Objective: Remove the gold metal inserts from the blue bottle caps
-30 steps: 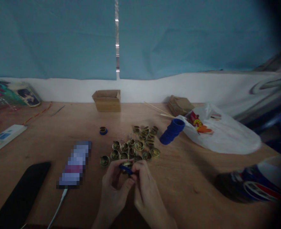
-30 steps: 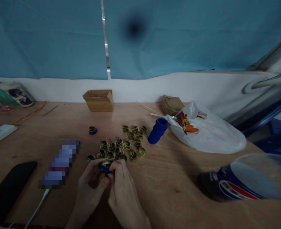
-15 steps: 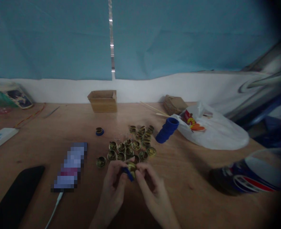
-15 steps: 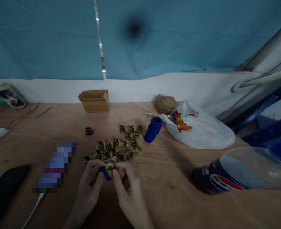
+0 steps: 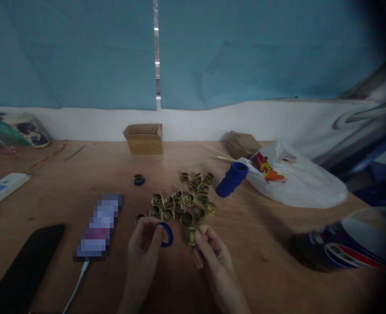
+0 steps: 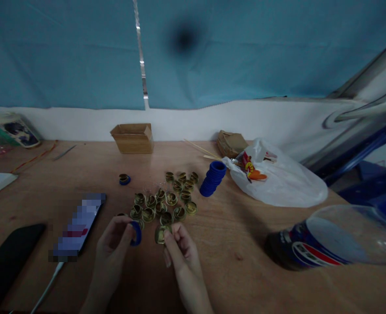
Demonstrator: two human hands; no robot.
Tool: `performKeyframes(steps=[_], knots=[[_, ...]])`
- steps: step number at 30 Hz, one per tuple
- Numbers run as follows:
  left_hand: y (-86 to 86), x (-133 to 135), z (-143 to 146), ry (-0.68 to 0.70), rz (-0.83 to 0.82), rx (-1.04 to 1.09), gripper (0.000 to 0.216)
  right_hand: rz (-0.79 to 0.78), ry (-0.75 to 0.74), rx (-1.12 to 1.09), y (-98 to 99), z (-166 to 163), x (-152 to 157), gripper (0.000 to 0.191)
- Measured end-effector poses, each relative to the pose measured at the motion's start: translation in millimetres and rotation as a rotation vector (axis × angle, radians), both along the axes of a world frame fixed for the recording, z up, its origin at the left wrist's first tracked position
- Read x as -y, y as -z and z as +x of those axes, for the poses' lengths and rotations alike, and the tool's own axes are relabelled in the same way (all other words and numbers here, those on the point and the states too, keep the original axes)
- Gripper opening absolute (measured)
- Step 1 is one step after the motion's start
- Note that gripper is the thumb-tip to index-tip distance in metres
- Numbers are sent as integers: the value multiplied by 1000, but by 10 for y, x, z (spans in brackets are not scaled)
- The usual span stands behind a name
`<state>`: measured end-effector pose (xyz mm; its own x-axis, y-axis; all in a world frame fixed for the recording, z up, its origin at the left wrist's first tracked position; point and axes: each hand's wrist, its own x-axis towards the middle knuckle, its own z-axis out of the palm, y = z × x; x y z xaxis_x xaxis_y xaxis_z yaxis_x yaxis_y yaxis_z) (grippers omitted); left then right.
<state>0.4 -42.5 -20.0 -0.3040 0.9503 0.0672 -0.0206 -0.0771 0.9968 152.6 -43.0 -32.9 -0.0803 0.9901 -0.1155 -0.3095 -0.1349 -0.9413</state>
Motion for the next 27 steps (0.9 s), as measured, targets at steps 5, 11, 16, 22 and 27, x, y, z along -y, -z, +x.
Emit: performKeyframes(steps=[5, 11, 16, 22, 27], knots=[[-178, -188, -277, -104, -56, -176, 22, 24, 114, -43, 32, 22, -15, 25], [-615, -619, -442, -42, 85, -669, 17, 46, 103, -12, 52, 21, 21, 26], [-856, -901, -258, -15, 210, -743, 18, 51, 114, 1, 40, 32, 46, 27], [-1117, -1448, 567, 317, 440, -696, 17, 12, 141, 31, -5, -40, 43, 34], [-1072, -1952, 1204, 476, 456, -744, 14, 56, 183, 68, 9, -19, 55, 36]])
